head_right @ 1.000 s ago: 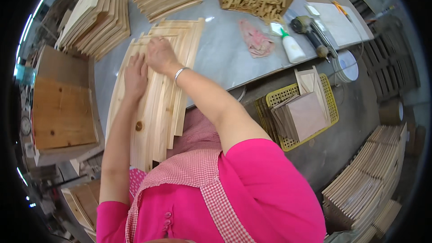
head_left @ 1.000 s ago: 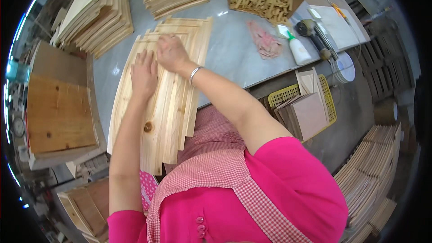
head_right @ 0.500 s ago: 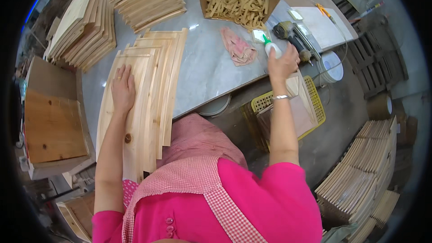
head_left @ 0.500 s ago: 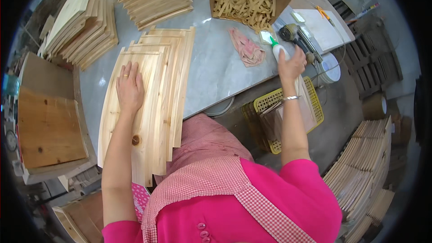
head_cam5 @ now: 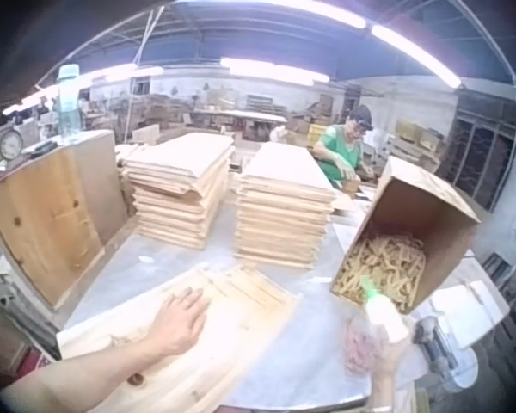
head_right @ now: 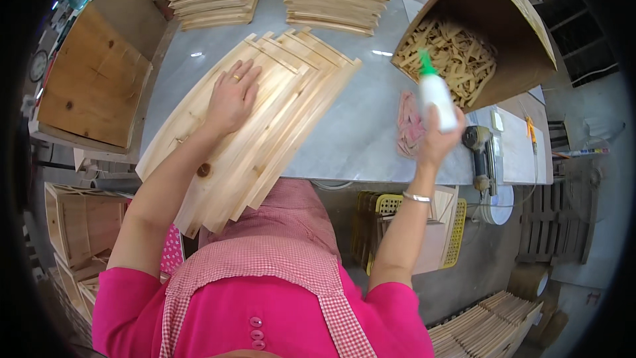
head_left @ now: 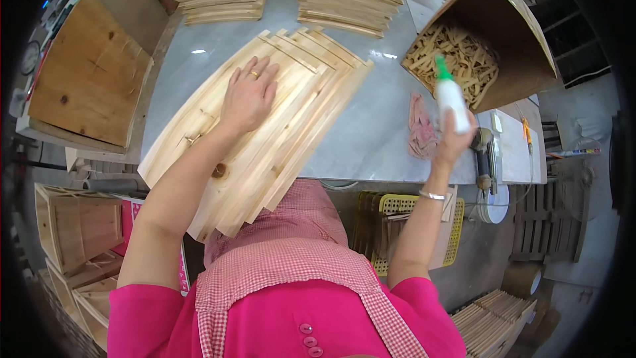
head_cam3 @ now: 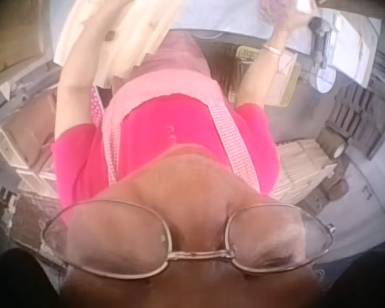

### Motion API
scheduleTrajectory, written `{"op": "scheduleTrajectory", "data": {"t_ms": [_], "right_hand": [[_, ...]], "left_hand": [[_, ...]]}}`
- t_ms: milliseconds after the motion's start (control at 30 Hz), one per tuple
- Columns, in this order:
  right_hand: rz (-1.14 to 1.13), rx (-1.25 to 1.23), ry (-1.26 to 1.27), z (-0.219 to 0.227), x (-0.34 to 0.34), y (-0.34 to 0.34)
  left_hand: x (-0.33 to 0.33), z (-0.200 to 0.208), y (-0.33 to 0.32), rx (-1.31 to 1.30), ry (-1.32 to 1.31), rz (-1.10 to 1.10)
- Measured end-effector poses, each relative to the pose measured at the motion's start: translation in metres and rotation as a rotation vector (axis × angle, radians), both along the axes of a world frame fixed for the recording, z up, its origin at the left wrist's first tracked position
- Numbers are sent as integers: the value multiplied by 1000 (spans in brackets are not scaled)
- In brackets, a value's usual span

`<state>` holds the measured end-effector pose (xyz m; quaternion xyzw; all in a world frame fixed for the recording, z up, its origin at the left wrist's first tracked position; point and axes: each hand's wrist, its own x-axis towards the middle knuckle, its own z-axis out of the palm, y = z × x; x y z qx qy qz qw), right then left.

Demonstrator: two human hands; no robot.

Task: Assembling wooden planter boxes by applying glue to panels and securing joints.

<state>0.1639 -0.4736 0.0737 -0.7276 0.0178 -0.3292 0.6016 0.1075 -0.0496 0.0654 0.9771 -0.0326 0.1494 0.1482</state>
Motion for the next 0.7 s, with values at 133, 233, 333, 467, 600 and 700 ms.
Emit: {"op": "scheduleTrajectory", "data": {"t_ms": [133,233,333,467,600,700], "right_hand": [[194,-190,228,-15,58,74],[259,-202,236,-17,93,119],[259,-322,208,-15,114,153],[283,-349,179,-18,132,172],[316,-405,180,-20,146,177],[324,-495,162,-22,156,172]], "left_hand": [[1,0,-5,-20,14,8],[2,1,-7,-34,32,11],[2,5,-6,-64,16,5],[2,6,-5,-73,19,10],[2,6,-4,-78,3,9],[2,7,-6,-70,9,8]]}}
